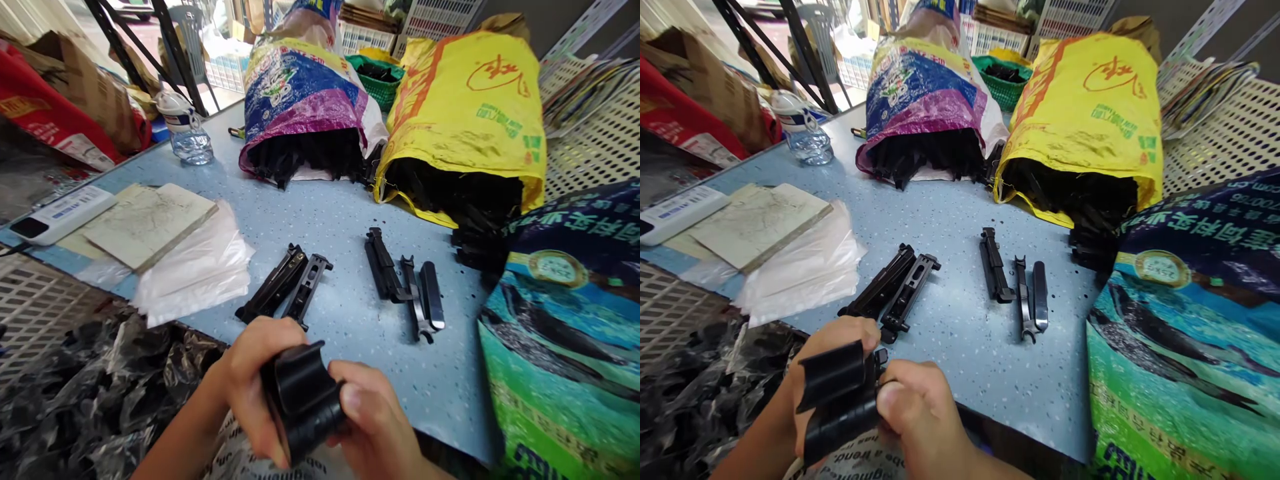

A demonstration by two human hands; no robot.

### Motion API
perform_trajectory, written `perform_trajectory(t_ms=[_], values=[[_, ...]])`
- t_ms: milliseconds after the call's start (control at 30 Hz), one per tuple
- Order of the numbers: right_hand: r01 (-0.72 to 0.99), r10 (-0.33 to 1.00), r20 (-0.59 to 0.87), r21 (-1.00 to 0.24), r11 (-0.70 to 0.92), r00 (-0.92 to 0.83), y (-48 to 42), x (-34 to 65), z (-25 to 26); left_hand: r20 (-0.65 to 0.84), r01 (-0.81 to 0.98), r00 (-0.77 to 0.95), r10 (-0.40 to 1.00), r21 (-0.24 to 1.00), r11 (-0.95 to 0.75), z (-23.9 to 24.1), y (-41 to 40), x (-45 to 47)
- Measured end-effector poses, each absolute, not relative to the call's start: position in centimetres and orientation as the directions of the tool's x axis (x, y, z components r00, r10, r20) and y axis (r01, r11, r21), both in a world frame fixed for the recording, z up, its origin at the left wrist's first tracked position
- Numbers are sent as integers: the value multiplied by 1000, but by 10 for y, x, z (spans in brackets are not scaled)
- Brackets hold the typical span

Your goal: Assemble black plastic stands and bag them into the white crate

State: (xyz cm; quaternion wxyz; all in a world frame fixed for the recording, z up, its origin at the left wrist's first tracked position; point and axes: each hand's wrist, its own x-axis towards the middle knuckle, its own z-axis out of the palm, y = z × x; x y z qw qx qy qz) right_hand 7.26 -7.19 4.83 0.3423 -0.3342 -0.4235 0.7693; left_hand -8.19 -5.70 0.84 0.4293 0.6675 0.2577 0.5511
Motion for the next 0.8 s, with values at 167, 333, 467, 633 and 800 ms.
perform_trajectory(t_ms=[167, 333, 467, 633, 800], values=[[-201, 926, -37, -972, -120, -375, -68, 82, 30, 159, -412, 99, 982, 905, -105, 17, -49, -74], [195, 912, 165, -948, 252, -376, -82, 82, 0, -242, -772, 80, 967, 599, 214, 30, -35, -64], [284, 807, 339, -811, 511, -483, -83, 76, -7, -376, -794, 216, 901, 469, 386, 23, -33, -57], [343, 630, 451, -566, 749, -632, -70, 80, 2, -396, -790, 294, 870, 412, 454, 12, -34, -51], [345, 643, 447, -581, 737, -622, -75, 78, 2, -360, -799, 243, 901, 452, 397, 18, -40, -48]])
